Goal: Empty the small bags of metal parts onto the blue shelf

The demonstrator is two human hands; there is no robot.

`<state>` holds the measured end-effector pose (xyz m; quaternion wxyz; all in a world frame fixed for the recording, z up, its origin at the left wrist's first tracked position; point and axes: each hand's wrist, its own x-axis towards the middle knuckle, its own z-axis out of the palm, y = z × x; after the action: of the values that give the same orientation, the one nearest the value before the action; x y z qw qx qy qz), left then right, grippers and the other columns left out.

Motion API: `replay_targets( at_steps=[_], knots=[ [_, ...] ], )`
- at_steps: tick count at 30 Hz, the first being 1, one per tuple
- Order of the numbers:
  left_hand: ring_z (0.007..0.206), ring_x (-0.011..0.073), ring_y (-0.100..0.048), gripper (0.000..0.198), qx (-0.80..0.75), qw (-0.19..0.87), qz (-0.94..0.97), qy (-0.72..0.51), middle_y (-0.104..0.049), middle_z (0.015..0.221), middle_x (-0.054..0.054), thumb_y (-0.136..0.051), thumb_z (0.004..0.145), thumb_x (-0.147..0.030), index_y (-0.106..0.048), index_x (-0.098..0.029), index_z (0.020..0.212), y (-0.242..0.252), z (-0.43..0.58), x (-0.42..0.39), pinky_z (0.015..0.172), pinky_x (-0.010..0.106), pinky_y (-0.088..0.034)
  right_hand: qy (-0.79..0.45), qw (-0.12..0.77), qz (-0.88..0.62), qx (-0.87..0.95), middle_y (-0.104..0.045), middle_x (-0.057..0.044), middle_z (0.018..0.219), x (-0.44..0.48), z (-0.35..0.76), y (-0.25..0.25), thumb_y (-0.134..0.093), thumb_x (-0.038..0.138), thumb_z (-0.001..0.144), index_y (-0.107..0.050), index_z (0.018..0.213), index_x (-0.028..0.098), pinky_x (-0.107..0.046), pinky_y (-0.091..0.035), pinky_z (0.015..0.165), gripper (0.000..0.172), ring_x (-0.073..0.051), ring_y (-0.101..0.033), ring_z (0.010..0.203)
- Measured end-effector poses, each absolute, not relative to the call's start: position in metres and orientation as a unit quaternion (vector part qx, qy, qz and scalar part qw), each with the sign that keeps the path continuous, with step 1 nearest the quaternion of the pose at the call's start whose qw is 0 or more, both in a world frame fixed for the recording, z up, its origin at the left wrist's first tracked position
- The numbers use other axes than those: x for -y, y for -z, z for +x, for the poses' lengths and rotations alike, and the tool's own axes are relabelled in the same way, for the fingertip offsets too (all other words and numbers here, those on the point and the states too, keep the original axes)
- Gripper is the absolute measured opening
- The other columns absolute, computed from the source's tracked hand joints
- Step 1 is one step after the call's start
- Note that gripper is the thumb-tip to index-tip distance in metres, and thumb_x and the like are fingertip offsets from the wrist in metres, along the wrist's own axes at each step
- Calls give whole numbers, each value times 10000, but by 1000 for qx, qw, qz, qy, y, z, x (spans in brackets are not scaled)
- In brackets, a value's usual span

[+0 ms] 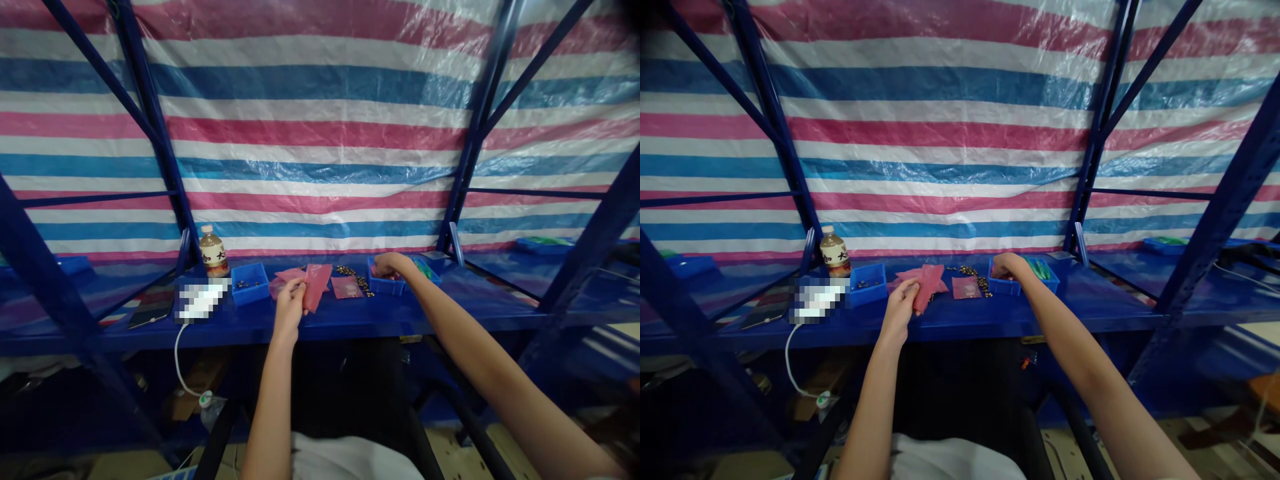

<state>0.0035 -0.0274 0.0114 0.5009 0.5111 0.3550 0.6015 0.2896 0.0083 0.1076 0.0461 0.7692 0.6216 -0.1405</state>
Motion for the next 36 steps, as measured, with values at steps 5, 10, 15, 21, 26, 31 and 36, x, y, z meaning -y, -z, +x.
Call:
replay_targets(
  at_steps=[5,10,15,21,26,31,36],
  knots=[
    [388,81,-456,481,-360,497,507,-605,-619,621,-8,-698,782,-490,-627,-149,1113,-13,2,29,371,188,-333,152,36,761,-630,-609,-44,571,-10,291,-109,-714,318,709,-701,728,109,-310,-495,625,211,-191,-608,634],
    [386,85,-458,484,-362,499,504,-605,-608,598,-10,-701,777,-502,-632,-147,1098,-12,2,28,374,190,-334,175,7,746,-643,-648,-55,623,-9,300,-113,-650,291,795,-698,714,118,-270,-503,625,197,-149,-597,598],
    [370,82,-442,463,-358,498,510,-604,-597,578,-13,-691,788,-498,-632,-148,1086,-12,2,28,369,189,-318,143,-16,750,-645,-690,-101,702,-14,311,-118,-610,291,866,-707,734,106,-285,-503,644,247,-159,-618,601],
    [387,86,-458,428,-363,492,514,-602,-599,584,-11,-679,806,-479,-635,-153,1080,-13,2,28,374,185,-332,136,11,737,-662,-699,-56,723,-16,315,-108,-696,181,783,-724,990,160,-287,-500,626,210,-164,-623,584],
    [389,90,-469,411,-368,497,522,-588,-628,610,11,-653,835,-451,-622,-151,1114,-12,2,27,368,179,-320,139,28,724,-675,-708,-49,795,-11,315,-106,-696,183,780,-697,1114,198,-287,-492,621,334,-157,-608,590],
    [405,90,-484,423,-372,494,515,-594,-636,635,15,-673,821,-462,-627,-148,1100,-15,3,30,369,177,-327,135,16,714,-687,-718,-89,962,-7,317,-110,-615,271,872,-679,1163,201,-275,-492,611,306,-160,-631,642],
    [379,78,-423,438,-357,493,526,-594,-571,552,-24,-697,800,-493,-641,-151,1068,-17,5,32,361,177,-295,104,-2,701,-705,-715,-131,1057,2,313,-121,-558,223,900,-655,1211,154,-320,-538,709,333,-218,-691,775]
  ],
)
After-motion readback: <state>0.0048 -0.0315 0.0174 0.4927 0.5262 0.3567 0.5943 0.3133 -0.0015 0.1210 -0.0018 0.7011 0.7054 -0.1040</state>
